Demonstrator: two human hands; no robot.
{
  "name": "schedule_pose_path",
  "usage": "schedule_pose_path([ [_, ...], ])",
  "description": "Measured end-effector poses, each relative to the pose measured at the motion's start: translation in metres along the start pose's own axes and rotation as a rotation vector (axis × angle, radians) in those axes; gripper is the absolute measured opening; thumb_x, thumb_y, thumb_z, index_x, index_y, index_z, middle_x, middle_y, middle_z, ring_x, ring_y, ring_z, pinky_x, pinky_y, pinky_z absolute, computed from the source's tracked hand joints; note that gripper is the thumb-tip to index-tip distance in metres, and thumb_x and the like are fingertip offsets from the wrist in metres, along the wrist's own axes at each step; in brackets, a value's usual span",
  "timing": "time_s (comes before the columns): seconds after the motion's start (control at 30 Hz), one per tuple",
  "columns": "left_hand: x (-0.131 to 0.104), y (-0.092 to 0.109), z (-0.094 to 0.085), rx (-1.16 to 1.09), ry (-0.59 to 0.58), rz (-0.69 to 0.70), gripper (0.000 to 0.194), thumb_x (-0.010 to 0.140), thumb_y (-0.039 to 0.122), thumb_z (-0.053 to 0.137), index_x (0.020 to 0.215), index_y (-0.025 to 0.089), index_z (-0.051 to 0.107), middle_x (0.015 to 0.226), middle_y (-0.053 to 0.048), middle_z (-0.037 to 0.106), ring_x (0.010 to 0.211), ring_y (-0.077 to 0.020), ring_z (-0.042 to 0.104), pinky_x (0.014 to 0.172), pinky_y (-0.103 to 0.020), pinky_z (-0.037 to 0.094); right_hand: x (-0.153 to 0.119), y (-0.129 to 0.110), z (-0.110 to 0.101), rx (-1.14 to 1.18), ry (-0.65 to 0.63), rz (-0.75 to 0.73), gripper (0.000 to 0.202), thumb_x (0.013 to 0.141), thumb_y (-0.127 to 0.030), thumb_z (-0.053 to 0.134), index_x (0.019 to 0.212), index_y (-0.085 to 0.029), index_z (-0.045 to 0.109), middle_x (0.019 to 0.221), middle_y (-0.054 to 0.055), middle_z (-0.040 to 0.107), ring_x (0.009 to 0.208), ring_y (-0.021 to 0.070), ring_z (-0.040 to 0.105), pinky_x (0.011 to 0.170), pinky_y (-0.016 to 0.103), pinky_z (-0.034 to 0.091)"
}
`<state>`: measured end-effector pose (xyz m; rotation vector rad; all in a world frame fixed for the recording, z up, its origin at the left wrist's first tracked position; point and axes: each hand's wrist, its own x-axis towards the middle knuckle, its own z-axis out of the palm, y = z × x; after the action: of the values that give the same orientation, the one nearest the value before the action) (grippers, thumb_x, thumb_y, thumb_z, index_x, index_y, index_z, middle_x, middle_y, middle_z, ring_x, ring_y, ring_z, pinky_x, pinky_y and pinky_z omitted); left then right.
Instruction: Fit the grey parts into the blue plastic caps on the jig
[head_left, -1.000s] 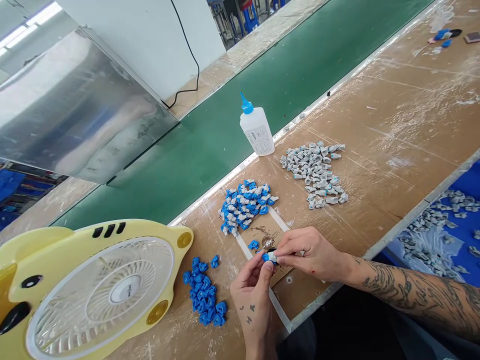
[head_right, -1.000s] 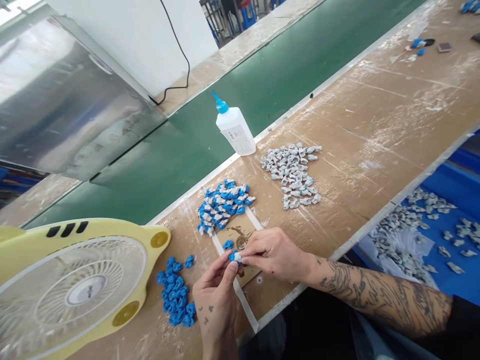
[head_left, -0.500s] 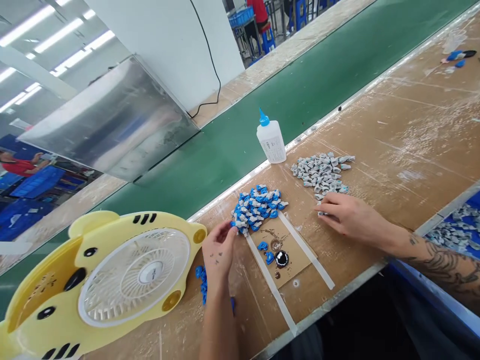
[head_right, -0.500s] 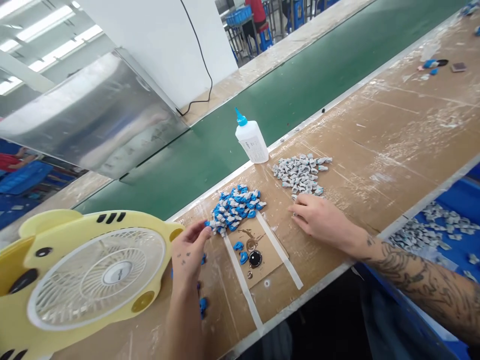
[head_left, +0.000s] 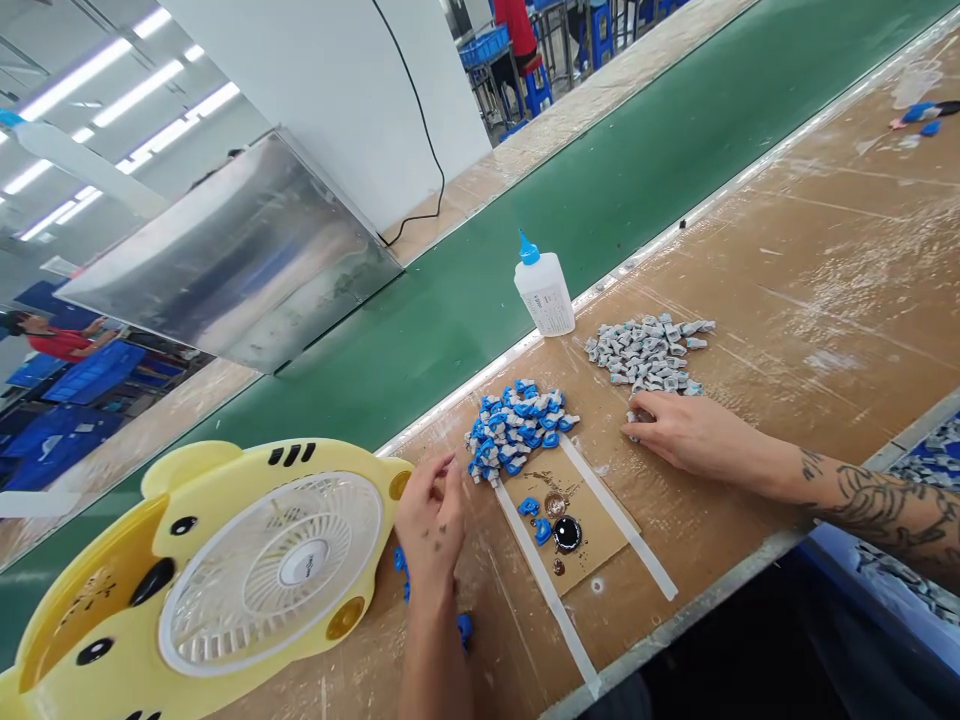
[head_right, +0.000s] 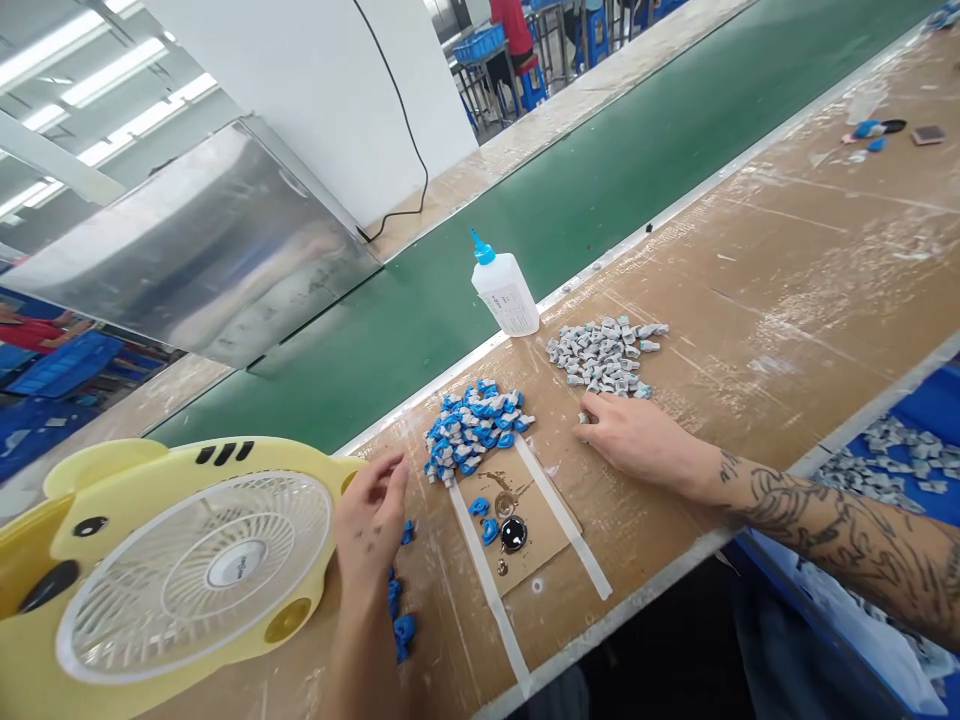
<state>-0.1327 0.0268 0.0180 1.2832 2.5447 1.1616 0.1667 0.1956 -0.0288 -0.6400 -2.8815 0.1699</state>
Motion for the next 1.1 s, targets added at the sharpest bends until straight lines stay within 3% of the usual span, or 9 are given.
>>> schedule_pose_path([
  [0.07,-0.021,-0.02,-0.022,0.152,0.007,0.104,0.026,0.083,0.04,0.058,0.089,0.023,0.076,0.096,-0.008,0.076,0.089,-0.0266,0.069,0.08,-0.039,0.054,0.001,0.002,0.0,0.012,-0.017,-0.048,0.021,0.087,-0.005,0.054,0.083,-0.017,0.07,0.099,0.011,0.064,0.081,0.0196,0.062,0.067,0.027,0.046],
  [0.13,-0.038,-0.042,-0.037,0.321,-0.117,0.253,0.027,0.085,0.036,0.055,0.092,0.024,0.077,0.1,-0.01,0.075,0.092,-0.0288,0.069,0.081,-0.042,0.054,0.002,0.004,-0.001,0.041,-0.011,-0.079,0.023,0.087,-0.005,0.053,0.081,-0.017,0.071,0.1,0.012,0.065,0.085,0.021,0.063,0.07,0.029,0.048],
  [0.3,-0.051,-0.07,-0.034,0.435,-0.322,0.385,0.032,0.087,0.023,0.048,0.098,0.027,0.078,0.102,-0.01,0.076,0.093,-0.0286,0.069,0.084,-0.044,0.056,0.004,-0.002,-0.005,0.295,0.135,-0.067,0.023,0.094,-0.016,0.05,0.089,-0.018,0.072,0.105,0.012,0.07,0.092,0.0227,0.065,0.082,0.035,0.054],
  [0.4,-0.045,-0.06,-0.025,0.294,-0.326,0.316,0.029,0.086,0.025,0.049,0.089,0.027,0.078,0.093,-0.008,0.075,0.081,-0.0246,0.069,0.073,-0.037,0.057,0.004,-0.016,-0.009,0.568,0.176,0.016,0.024,0.095,-0.018,0.049,0.099,-0.019,0.073,0.099,0.01,0.072,0.089,0.0207,0.067,0.083,0.034,0.056],
  [0.5,-0.041,-0.041,-0.022,0.024,-0.28,0.124,0.021,0.08,0.036,0.062,0.087,0.026,0.079,0.085,-0.005,0.072,0.064,-0.018,0.063,0.056,-0.029,0.054,0.002,-0.035,-0.005,0.89,0.167,0.169,0.022,0.093,-0.028,0.056,0.103,-0.019,0.074,0.098,0.009,0.073,0.088,0.0198,0.069,0.082,0.032,0.057],
  [0.63,-0.055,-0.019,-0.019,-0.36,-0.204,-0.149,0.028,0.067,0.043,0.08,0.084,0.022,0.081,0.082,-0.006,0.073,0.064,-0.0159,0.064,0.056,-0.026,0.055,-0.002,-0.057,0.009,1.254,0.104,0.394,0.034,0.086,-0.044,0.068,0.106,-0.016,0.074,0.097,0.009,0.076,0.084,0.0203,0.072,0.078,0.031,0.059],
  [0.8,-0.092,0.001,0.0,-0.49,-0.156,-0.358,0.039,0.061,0.042,0.086,0.093,0.019,0.082,0.08,-0.008,0.077,0.068,-0.0201,0.072,0.06,-0.029,0.061,-0.004,-0.065,0.015,1.166,0.149,0.36,0.026,0.09,-0.037,0.066,0.1,-0.017,0.079,0.096,0.008,0.077,0.083,0.0184,0.071,0.075,0.028,0.057],
  [0.9,-0.109,0.01,0.013,-0.425,-0.209,-0.291,0.03,0.07,0.043,0.081,0.089,0.02,0.082,0.089,-0.01,0.079,0.074,-0.0227,0.075,0.066,-0.031,0.063,-0.005,-0.067,0.014,1.073,0.175,0.32,0.02,0.091,-0.029,0.065,0.098,-0.017,0.08,0.088,0.007,0.077,0.077,0.0166,0.071,0.071,0.026,0.055],
  [1.1,-0.116,0.015,0.029,-0.149,-0.315,0.112,0.021,0.088,0.029,0.065,0.101,0.025,0.081,0.095,-0.008,0.078,0.08,-0.0199,0.076,0.072,-0.028,0.061,-0.007,-0.073,0.02,0.957,0.347,0.168,0.022,0.097,-0.027,0.06,0.096,-0.016,0.079,0.084,0.007,0.078,0.075,0.015,0.072,0.073,0.023,0.055],
])
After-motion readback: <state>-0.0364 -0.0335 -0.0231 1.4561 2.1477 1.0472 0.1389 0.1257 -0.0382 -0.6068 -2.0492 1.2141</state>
